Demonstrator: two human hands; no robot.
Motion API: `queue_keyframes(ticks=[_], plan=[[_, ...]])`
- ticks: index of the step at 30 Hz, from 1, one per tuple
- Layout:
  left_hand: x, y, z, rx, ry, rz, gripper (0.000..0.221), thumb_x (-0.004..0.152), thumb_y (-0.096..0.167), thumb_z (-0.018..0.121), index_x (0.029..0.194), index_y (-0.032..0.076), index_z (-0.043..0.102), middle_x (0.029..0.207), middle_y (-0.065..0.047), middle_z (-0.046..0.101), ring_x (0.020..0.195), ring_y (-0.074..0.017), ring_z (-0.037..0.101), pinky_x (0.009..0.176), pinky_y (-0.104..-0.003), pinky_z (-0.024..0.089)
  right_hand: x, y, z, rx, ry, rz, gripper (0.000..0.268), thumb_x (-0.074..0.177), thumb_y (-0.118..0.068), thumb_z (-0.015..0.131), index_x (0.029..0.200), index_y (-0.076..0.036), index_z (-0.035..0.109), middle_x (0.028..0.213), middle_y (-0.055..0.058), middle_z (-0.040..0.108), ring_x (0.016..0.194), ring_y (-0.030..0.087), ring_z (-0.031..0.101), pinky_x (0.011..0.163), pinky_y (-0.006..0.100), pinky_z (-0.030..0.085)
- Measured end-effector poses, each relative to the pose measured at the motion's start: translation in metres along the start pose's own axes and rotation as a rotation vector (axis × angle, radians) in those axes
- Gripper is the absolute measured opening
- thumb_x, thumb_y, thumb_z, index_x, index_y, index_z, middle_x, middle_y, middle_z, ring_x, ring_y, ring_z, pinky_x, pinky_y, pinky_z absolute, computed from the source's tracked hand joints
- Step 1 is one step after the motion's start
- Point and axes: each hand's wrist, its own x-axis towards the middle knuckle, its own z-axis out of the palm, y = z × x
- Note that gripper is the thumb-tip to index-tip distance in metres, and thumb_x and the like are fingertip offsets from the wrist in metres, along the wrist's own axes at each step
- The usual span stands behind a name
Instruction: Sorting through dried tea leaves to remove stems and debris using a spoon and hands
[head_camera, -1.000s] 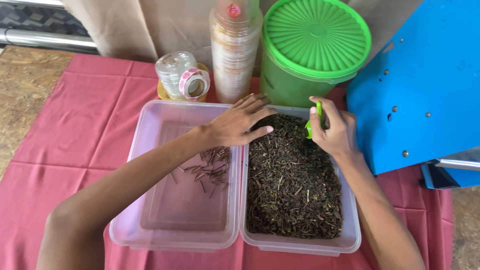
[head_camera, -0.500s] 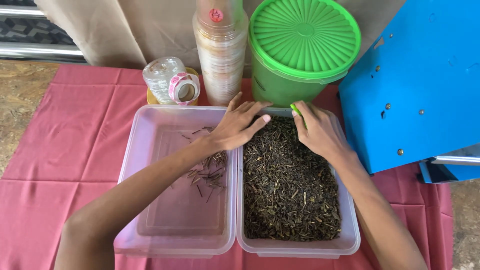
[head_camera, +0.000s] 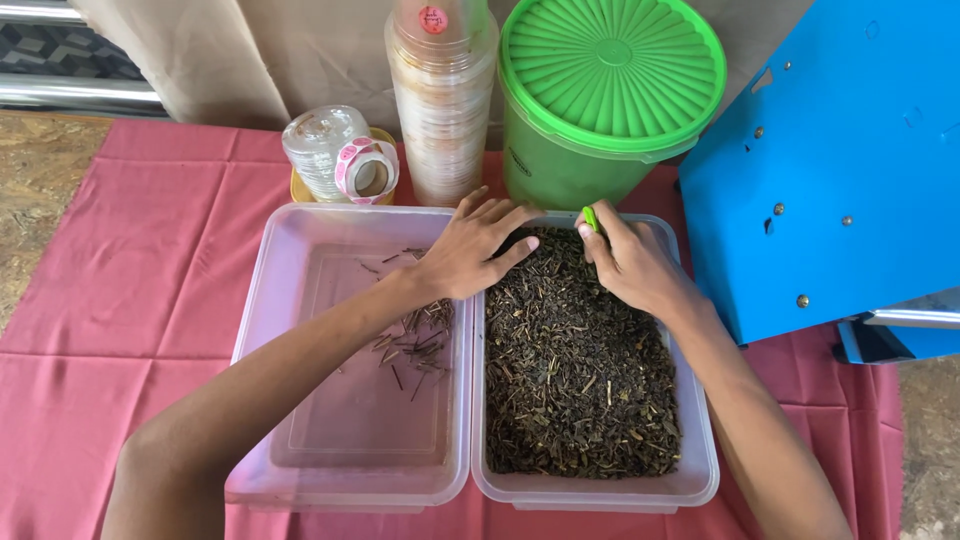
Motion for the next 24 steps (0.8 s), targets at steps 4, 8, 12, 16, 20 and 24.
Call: queue_keyframes(ticks=[4,8,12,16,20,24], plan=[[0.000,0.003,-0.003,-0.018,0.002,-0.009,0.038,0.108,0.041,0.043,0.134,0.016,0.056,0.116,-0.015,0.066,0.119,-0.0357,0.063,0.116,-0.064,0.027,0.002,-0.011,-0.007,0.115,-0.035,-0.007,0.020,0.105,-0.004,0.048,0.122,-0.001,0.057,0.073,0.017,0.071,0.074,0.037,0.071,0.065,0.047,0.055],[0.001,0.004,-0.003,-0.018,0.015,0.010,0.035,0.108,0.039,0.046,0.132,0.018,0.058,0.123,-0.016,0.065,0.121,-0.0369,0.062,0.114,-0.065,0.028,0.003,-0.010,-0.008,0.130,-0.042,-0.034,0.011,0.107,-0.004,0.049,0.113,-0.004,0.058,0.072,0.015,0.071,0.073,0.036,0.071,0.065,0.045,0.054],[0.001,0.005,-0.004,-0.020,0.027,0.009,0.033,0.108,0.041,0.046,0.128,0.020,0.061,0.125,-0.016,0.065,0.121,-0.0367,0.063,0.114,-0.065,0.028,0.001,-0.007,-0.006,0.141,-0.041,-0.048,0.008,0.107,-0.005,0.049,0.109,-0.005,0.057,0.073,0.014,0.071,0.073,0.035,0.071,0.064,0.044,0.054],[-0.001,0.002,0.000,-0.013,0.040,0.025,0.033,0.107,0.041,0.047,0.129,0.021,0.062,0.126,-0.015,0.065,0.123,-0.0358,0.062,0.115,-0.066,0.026,0.001,-0.007,-0.005,0.151,-0.031,-0.064,0.008,0.107,-0.004,0.049,0.108,-0.004,0.057,0.072,0.014,0.070,0.071,0.034,0.070,0.061,0.043,0.053],[0.000,0.019,-0.015,0.045,0.069,0.173,0.029,0.107,0.034,0.053,0.131,0.022,0.063,0.133,-0.015,0.062,0.132,-0.0353,0.055,0.115,-0.070,0.022,0.002,-0.005,-0.003,0.145,-0.030,-0.083,0.009,0.107,-0.004,0.049,0.110,-0.004,0.058,0.074,0.015,0.071,0.071,0.035,0.070,0.061,0.044,0.053],[0.002,0.027,-0.020,0.146,0.013,0.333,0.031,0.102,0.019,0.062,0.132,0.023,0.065,0.137,-0.014,0.061,0.135,-0.0330,0.053,0.117,-0.070,0.024,0.003,-0.004,-0.003,0.171,-0.012,-0.087,0.009,0.107,-0.005,0.050,0.107,-0.005,0.059,0.072,0.014,0.071,0.068,0.033,0.070,0.057,0.042,0.053]])
